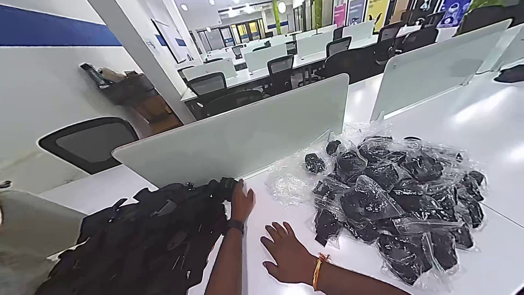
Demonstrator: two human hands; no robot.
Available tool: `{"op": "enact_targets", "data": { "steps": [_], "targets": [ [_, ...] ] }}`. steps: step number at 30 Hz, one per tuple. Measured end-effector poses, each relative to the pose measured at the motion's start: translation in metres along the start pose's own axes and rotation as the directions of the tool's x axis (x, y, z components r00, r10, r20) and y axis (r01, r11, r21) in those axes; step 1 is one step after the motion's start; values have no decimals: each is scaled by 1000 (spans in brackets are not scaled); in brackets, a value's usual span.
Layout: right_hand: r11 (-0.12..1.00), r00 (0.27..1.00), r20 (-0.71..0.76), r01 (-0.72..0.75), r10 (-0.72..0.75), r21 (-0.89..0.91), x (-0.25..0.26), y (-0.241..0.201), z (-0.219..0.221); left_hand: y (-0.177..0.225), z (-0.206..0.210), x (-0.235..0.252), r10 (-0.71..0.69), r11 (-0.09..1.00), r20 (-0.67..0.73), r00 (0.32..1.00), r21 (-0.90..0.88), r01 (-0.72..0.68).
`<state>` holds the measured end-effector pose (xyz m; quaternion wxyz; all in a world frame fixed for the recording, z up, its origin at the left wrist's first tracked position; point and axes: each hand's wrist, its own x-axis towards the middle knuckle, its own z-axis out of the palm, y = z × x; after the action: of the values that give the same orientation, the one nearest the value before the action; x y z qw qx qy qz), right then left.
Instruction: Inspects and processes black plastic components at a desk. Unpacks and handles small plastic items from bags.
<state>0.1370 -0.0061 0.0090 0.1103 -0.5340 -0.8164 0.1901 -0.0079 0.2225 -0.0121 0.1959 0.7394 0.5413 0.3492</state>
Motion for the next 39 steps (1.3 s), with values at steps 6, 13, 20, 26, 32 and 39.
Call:
{"op": "enact_targets", "data": {
  "steps": [6, 13, 20, 26, 32, 39],
  "targets": [
    [1000, 1000, 1, 17, -17, 2, 3, 2, 0, 7, 0, 0, -50, 961, 75, 996, 274, 27],
    [1000, 1000, 17, 18, -17, -24, 2, 3, -4, 23, -1, -40, -37, 872, 251, 967, 480, -91],
    [994, 998, -48, 47, -52, -94, 5, 9, -2, 41, -34, -123, -11, 923, 395, 919, 359, -143],
    [910, 934, -147, -351, 325, -219, 21, 9, -14, 46, -71, -187, -28, 910, 521, 853, 366, -195],
    [866, 880, -252, -455, 402, -207, 84, 30, -42, 47, -83, -229, 31, 898, 487, 873, 370, -239],
    [811, 820, -266, -558, 507, -174, 127, 68, -70, 40, -93, -243, 70, 908, 502, 862, 327, -264]
  ]
}}
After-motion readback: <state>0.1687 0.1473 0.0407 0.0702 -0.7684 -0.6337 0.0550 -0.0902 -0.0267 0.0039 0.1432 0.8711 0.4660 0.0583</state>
